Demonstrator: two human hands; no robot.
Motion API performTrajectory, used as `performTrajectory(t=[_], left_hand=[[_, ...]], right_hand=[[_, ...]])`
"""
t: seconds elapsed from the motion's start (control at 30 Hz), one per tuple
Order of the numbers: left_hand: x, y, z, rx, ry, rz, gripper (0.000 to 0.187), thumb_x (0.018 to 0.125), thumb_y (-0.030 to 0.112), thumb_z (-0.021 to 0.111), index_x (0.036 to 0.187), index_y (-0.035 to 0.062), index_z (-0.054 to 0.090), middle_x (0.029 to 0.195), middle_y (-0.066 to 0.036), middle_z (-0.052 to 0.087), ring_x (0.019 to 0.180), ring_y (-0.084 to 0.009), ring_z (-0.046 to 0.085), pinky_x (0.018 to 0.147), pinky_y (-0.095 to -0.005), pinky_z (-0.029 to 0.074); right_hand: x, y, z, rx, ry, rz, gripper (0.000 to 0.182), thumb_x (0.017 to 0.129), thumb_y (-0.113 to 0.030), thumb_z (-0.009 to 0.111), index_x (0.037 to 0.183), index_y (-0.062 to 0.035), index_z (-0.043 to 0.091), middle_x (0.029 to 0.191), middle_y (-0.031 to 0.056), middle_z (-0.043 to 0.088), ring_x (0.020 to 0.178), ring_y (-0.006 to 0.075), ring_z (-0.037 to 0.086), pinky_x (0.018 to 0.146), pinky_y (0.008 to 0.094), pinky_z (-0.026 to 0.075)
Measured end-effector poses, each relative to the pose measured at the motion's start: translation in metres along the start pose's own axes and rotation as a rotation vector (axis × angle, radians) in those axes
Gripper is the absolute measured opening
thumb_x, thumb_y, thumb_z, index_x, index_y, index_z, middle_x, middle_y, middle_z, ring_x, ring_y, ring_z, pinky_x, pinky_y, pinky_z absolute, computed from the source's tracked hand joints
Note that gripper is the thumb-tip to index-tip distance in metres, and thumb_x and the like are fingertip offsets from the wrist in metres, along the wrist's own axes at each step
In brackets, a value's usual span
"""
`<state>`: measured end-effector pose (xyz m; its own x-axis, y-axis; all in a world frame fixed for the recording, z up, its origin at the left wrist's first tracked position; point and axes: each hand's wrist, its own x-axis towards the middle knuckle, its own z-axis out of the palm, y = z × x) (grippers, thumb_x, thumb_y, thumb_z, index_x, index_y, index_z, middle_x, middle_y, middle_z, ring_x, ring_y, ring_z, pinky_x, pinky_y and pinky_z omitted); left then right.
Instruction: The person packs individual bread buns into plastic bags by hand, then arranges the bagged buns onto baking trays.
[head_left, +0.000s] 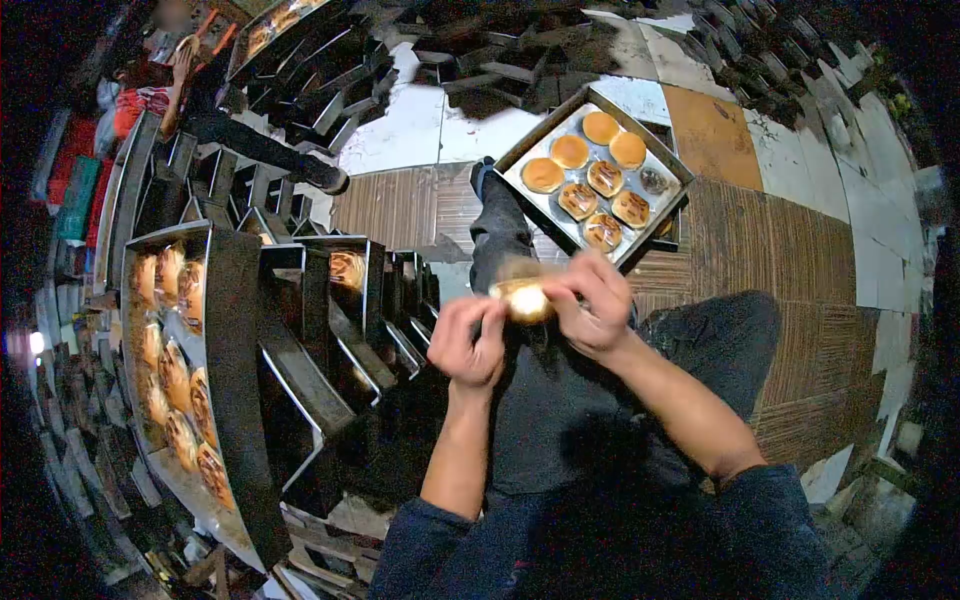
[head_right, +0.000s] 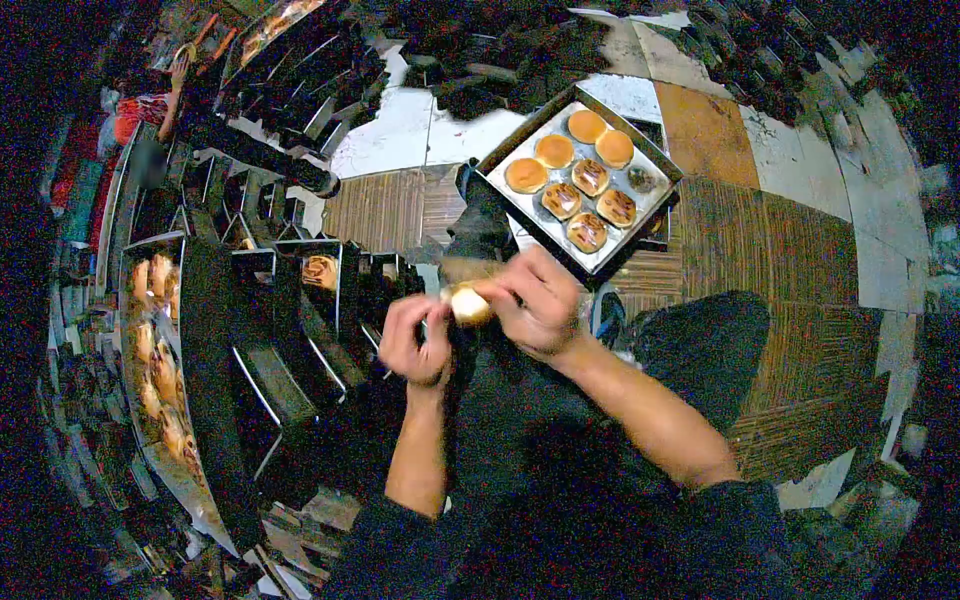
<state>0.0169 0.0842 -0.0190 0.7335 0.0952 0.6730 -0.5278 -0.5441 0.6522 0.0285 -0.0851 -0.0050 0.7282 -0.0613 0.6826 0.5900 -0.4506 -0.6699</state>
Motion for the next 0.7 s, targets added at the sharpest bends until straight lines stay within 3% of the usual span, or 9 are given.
performTrajectory(t=[0.03,0.1,0.17,0.27,0.33,0.4,0.5,0.6,0.7], left_hand=[[0.009,-0.002,0.01,0.022,0.007,0.031,0.015,0.088,0.013,0.067,0.08,0.0007,0.062,0.072,-0.007,0.062,0.065,-0.0182,0.06,0.061,-0.03,0.049],[0.021,-0.007,0.004,-0.088,0.087,-0.554,0.019,0.091,0.016,0.064,0.081,0.0004,0.061,0.073,-0.002,0.06,0.058,-0.0099,0.054,0.052,-0.026,0.045],[0.017,0.008,-0.02,-0.404,-0.028,-0.765,0.018,0.094,0.017,0.061,0.082,0.0026,0.061,0.069,0.001,0.056,0.053,-0.0049,0.048,0.044,-0.0204,0.04],[-0.026,0.031,-0.065,-0.311,-0.197,-0.893,0.016,0.092,0.016,0.063,0.083,0.0028,0.063,0.069,0.0,0.057,0.052,-0.0041,0.048,0.045,-0.0197,0.039],[-0.063,0.046,-0.078,0.117,-0.34,-0.593,0.015,0.088,0.013,0.067,0.082,-0.001,0.063,0.071,-0.005,0.06,0.064,-0.0109,0.055,0.062,-0.0262,0.044],[-0.088,0.059,-0.088,0.152,-0.333,-0.558,0.013,0.086,0.009,0.066,0.08,-0.0012,0.061,0.073,-0.007,0.06,0.069,-0.015,0.056,0.067,-0.0275,0.045],[-0.067,0.072,-0.101,0.162,-0.27,-0.493,0.014,0.084,0.008,0.067,0.076,-0.0014,0.061,0.071,-0.01,0.061,0.062,-0.0167,0.055,0.057,-0.0271,0.042],[-0.027,0.07,-0.087,0.029,-0.277,-0.552,0.017,0.086,0.009,0.068,0.075,-0.0021,0.061,0.07,-0.005,0.059,0.061,-0.0094,0.05,0.055,-0.0236,0.038],[0.003,0.057,-0.057,-0.105,-0.338,-0.736,0.017,0.088,0.01,0.067,0.077,-0.0022,0.063,0.073,-0.001,0.061,0.064,-0.005,0.048,0.056,-0.0211,0.039]], right_hand=[[0.011,0.002,0.01,-0.007,0.006,0.014,0.014,0.079,-0.007,0.071,0.068,-0.0034,0.063,0.065,0.0058,0.05,0.057,0.0196,0.046,0.053,0.0303,0.039],[0.024,0.027,0.019,0.064,0.222,0.425,0.025,0.084,-0.01,0.067,0.062,-0.0027,0.057,0.059,0.007,0.047,0.053,0.019,0.042,0.05,0.0319,0.036],[0.004,0.017,0.007,-0.115,0.191,0.485,0.034,0.09,-0.017,0.063,0.061,-0.0015,0.055,0.053,0.0059,0.045,0.048,0.0148,0.039,0.046,0.0329,0.029],[-0.068,-0.021,-0.008,-0.019,0.029,0.866,0.037,0.09,-0.019,0.062,0.06,0.0005,0.053,0.053,0.0066,0.046,0.047,0.0127,0.039,0.045,0.034,0.027],[-0.122,-0.018,-0.023,0.023,-0.022,1.072,0.037,0.09,-0.02,0.062,0.061,0.001,0.052,0.053,0.007,0.046,0.048,0.0125,0.039,0.045,0.0346,0.027],[-0.168,0.002,-0.042,0.098,-0.505,0.913,0.033,0.089,-0.02,0.063,0.065,0.0017,0.057,0.054,0.0088,0.05,0.045,0.0162,0.041,0.045,0.0355,0.029],[-0.111,-0.012,-0.071,-0.172,-0.205,0.836,0.024,0.084,-0.021,0.067,0.071,-0.001,0.065,0.061,0.0096,0.061,0.05,0.0208,0.054,0.048,0.0334,0.04],[-0.036,-0.05,-0.078,0.081,-0.296,0.538,0.017,0.08,-0.02,0.072,0.089,-0.005,0.072,0.083,0.0117,0.07,0.071,0.026,0.067,0.063,0.0331,0.051],[-0.025,-0.057,-0.05,0.029,-0.513,0.255,0.058,0.068,-0.019,0.082,0.121,-0.0049,0.062,0.109,0.0168,0.067,0.1,0.033,0.065,0.088,0.0387,0.05]])
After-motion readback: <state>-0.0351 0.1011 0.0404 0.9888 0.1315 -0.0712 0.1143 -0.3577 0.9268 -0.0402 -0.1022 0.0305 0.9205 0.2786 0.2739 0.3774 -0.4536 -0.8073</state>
